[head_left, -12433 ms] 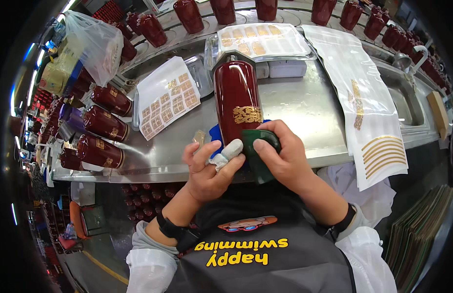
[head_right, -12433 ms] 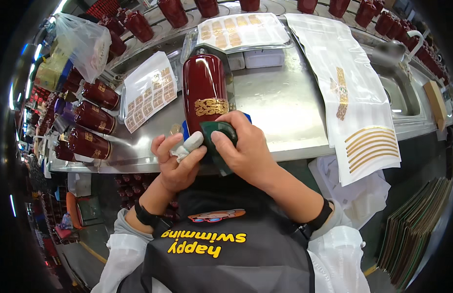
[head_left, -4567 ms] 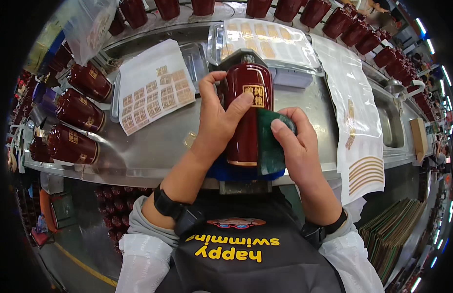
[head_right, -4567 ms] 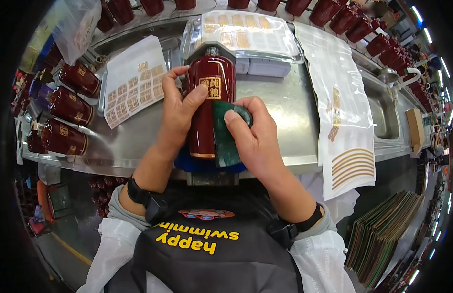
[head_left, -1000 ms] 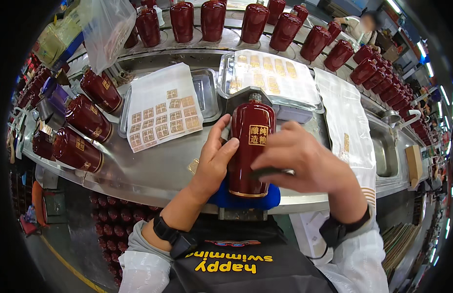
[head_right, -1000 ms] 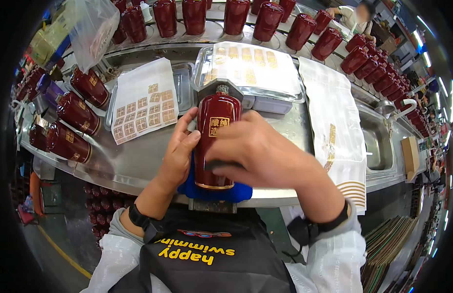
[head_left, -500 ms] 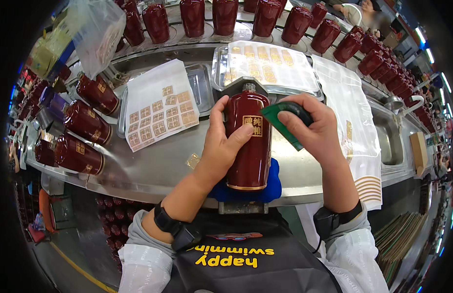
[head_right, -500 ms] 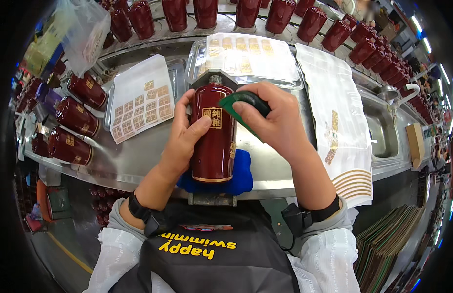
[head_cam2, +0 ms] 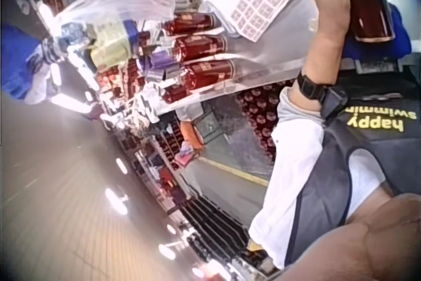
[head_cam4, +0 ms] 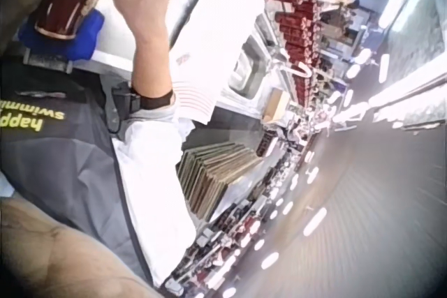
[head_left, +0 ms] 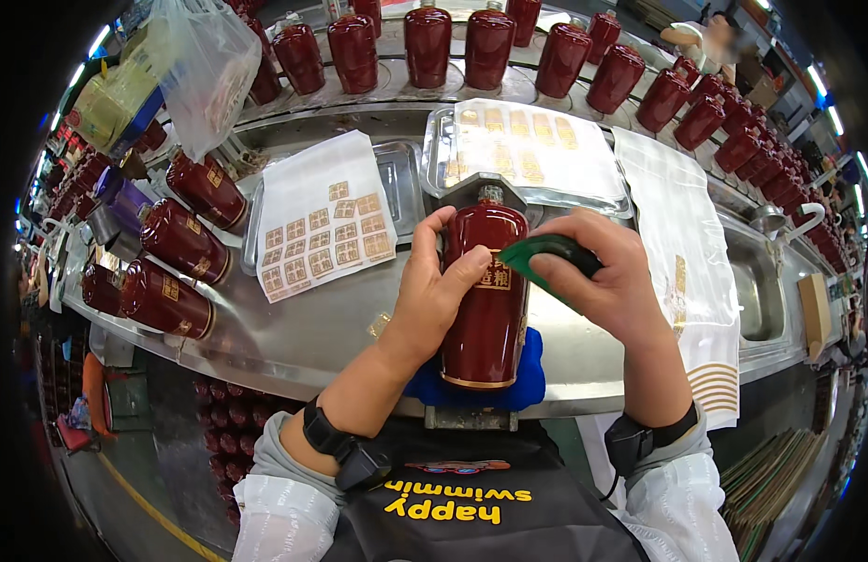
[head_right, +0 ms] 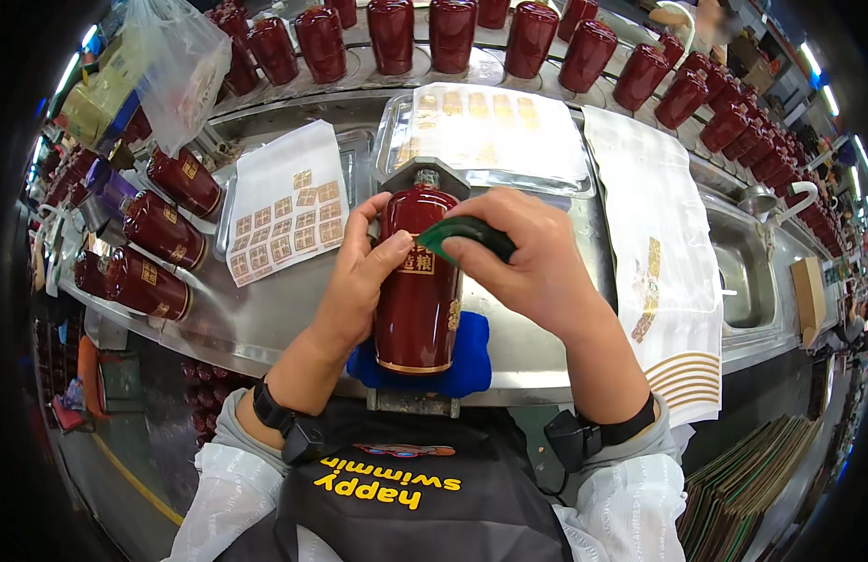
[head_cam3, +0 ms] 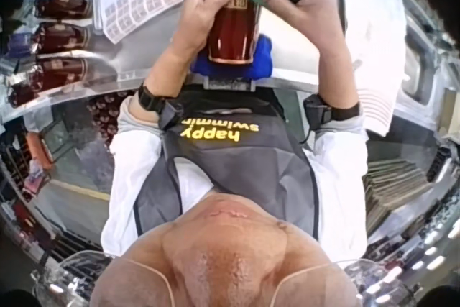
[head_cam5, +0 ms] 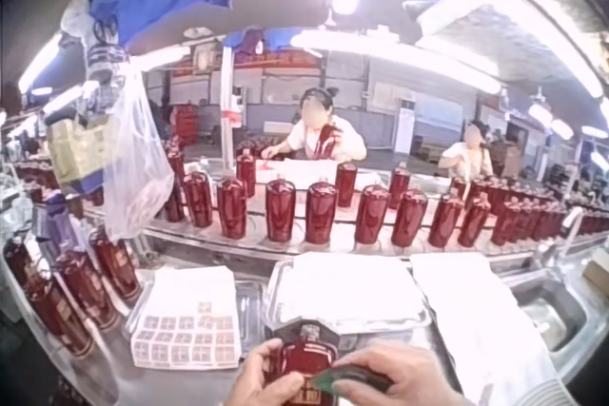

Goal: The recorder applies various labels and seals to red wine or liquor bottles on a factory assembly line.

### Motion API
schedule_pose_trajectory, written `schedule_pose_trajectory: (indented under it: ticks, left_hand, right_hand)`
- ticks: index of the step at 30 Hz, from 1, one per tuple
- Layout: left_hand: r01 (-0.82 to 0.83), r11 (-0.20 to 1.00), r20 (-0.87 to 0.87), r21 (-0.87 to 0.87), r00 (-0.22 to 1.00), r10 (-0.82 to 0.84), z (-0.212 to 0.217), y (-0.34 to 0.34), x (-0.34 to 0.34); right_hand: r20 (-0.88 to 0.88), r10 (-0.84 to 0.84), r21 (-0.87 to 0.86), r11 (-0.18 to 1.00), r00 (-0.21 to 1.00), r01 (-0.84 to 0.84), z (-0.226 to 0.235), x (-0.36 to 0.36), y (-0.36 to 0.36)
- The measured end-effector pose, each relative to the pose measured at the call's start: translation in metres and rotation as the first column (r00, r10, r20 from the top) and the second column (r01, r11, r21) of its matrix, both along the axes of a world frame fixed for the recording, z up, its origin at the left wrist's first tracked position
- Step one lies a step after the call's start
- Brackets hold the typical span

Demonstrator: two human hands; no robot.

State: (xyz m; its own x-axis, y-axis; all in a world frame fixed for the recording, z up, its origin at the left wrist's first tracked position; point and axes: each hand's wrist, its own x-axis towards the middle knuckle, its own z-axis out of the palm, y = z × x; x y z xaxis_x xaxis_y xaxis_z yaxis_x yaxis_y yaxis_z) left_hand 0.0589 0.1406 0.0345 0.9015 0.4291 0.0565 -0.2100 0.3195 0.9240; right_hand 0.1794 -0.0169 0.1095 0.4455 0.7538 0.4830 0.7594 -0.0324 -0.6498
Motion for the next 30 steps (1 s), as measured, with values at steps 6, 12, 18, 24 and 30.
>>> schedule_pose_trajectory:
  ticks: [6, 12, 18, 24, 30]
  left_hand:
    - [-0.023, 0.994, 0.034, -0.106, 0.999, 0.027, -0.009, 0.004, -0.001]
    - [-0.023, 0.999, 0.027, 0.043, 0.999, 0.022, -0.012, 0.009, 0.000]
    - [0.116, 0.973, -0.077, -0.201, 0.988, -0.134, 0.004, 0.036, 0.018]
    - [0.293, 0.921, -0.183, -0.259, 0.921, -0.344, 0.019, 0.052, 0.049]
    - [0.385, 0.904, -0.273, -0.185, 0.864, -0.423, 0.027, 0.062, 0.053]
  right_hand:
    - [0.641, 0.000, -0.032, 0.999, 0.767, 0.026, 0.013, -0.005, 0.033]
    - [0.153, 0.116, -0.171, 0.981, 0.981, -0.089, 0.011, 0.007, 0.030]
    - [-0.146, 0.384, -0.177, 0.897, 0.912, -0.406, 0.007, -0.007, 0.006]
    - [0.097, 0.022, -0.101, 0.995, 0.995, -0.012, 0.006, -0.010, 0.010]
    - [0.413, -0.112, 0.078, 0.993, 0.904, 0.087, -0.003, -0.014, 0.016]
